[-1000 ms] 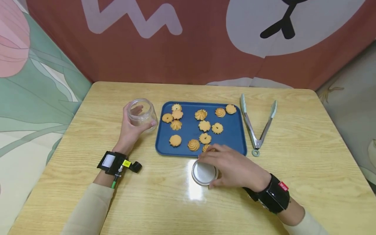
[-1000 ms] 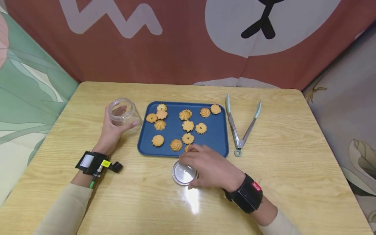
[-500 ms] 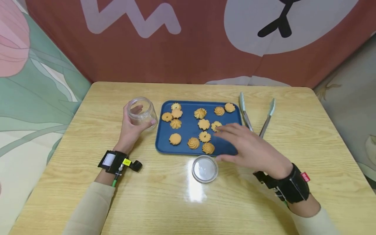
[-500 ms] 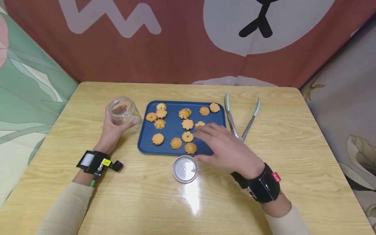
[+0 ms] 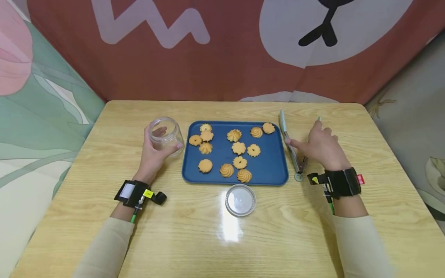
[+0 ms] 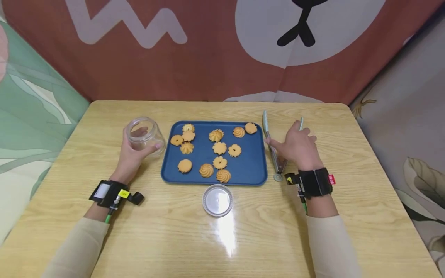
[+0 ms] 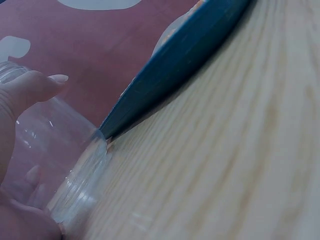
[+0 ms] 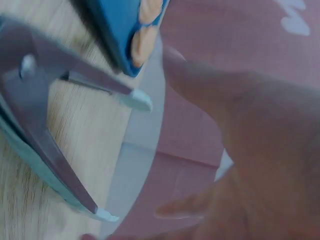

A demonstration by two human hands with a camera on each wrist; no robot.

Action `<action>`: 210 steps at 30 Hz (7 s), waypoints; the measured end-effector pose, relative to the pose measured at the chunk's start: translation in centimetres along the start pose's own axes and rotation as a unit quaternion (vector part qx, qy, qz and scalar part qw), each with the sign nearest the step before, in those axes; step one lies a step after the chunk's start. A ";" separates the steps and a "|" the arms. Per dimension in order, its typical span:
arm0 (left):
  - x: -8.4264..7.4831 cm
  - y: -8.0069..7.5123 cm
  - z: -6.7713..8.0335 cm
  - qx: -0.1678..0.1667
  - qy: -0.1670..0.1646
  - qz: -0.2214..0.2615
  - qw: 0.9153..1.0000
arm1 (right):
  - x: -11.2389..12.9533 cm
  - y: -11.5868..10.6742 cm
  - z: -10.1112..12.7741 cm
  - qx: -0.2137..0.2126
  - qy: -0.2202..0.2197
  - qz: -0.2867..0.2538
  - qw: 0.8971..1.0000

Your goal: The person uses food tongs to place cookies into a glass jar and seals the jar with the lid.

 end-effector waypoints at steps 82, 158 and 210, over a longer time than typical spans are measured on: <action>0.3 0.0 0.5 0.006 -0.010 -0.040 0.999 | 1.4 -1.2 -0.6 -0.087 -0.123 0.162 0.975; 0.3 1.3 -0.3 0.006 -0.002 -0.032 0.999 | 22.2 -0.4 2.2 -0.234 -0.341 0.222 0.883; 0.7 1.8 -0.4 0.020 0.006 -0.012 1.000 | 22.1 -1.0 2.4 -0.220 -0.324 0.167 0.905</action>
Point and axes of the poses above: each hand's wrist, its own z-axis away from the middle knuckle, its own y-axis out of the palm, x = y × z, the point moved 6 cm from there along -z, towards the middle knuckle, and after that the axes turned 10 degrees about x, right-handed, at the moved point
